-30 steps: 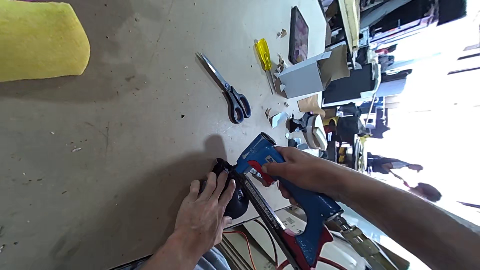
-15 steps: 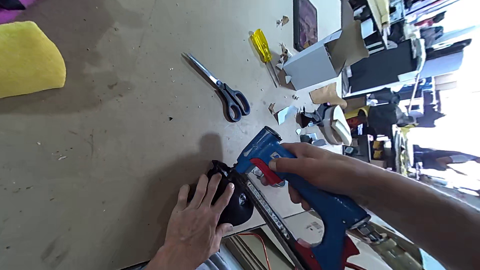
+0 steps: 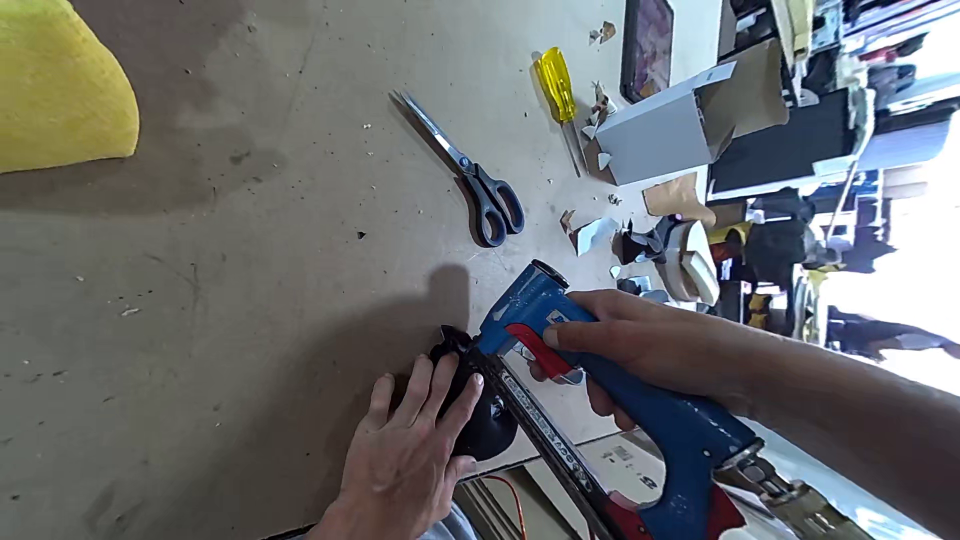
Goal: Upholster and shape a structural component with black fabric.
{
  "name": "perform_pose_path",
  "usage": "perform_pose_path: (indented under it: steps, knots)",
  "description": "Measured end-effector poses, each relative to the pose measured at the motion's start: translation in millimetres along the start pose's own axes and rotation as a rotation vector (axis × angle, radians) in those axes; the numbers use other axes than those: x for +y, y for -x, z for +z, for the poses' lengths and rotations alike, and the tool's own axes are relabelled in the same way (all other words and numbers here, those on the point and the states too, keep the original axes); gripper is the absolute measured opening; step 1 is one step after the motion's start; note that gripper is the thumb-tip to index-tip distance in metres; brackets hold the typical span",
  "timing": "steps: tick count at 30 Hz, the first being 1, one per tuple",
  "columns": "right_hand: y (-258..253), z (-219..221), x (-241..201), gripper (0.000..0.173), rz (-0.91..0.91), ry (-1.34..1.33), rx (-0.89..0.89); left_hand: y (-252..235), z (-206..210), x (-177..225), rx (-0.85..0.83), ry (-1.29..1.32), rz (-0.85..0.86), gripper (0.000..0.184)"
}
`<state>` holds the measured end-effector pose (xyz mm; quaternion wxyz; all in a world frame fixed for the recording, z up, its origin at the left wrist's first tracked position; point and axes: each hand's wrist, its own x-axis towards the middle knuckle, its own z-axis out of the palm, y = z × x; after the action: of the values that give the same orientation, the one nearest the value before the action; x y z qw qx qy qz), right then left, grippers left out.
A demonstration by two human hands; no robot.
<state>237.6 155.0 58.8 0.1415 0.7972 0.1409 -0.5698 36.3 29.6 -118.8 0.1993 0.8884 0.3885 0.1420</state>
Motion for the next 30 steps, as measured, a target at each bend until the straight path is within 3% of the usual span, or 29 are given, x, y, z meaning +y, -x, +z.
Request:
perform_pose_path:
  steps: [11,14,19,22,26,30]
  knots:
    - [4,5,1,0.02,0.011,-0.029,0.005,-1,-1,2,0.001,-0.018,-0.005,0.082]
    - [9,-14,19,0.025,-0.097,-0.092,0.074,-2,-2,-1,0.013,0.0,0.0,0.081]
    - [0,-52,117,0.033,-0.351,-0.057,0.57,7,-12,-13,0.023,0.049,0.032,0.074]
    - [-27,-52,204,0.055,-0.49,0.123,0.936,12,-30,-14,0.032,0.173,-0.095,0.069]
    - [-87,-48,285,0.058,-0.611,0.193,1.153,6,-52,4,0.078,0.101,-0.426,0.07]
    - [-162,-52,328,0.061,-0.661,0.185,1.268,-9,-38,33,0.035,-0.101,-0.559,0.074]
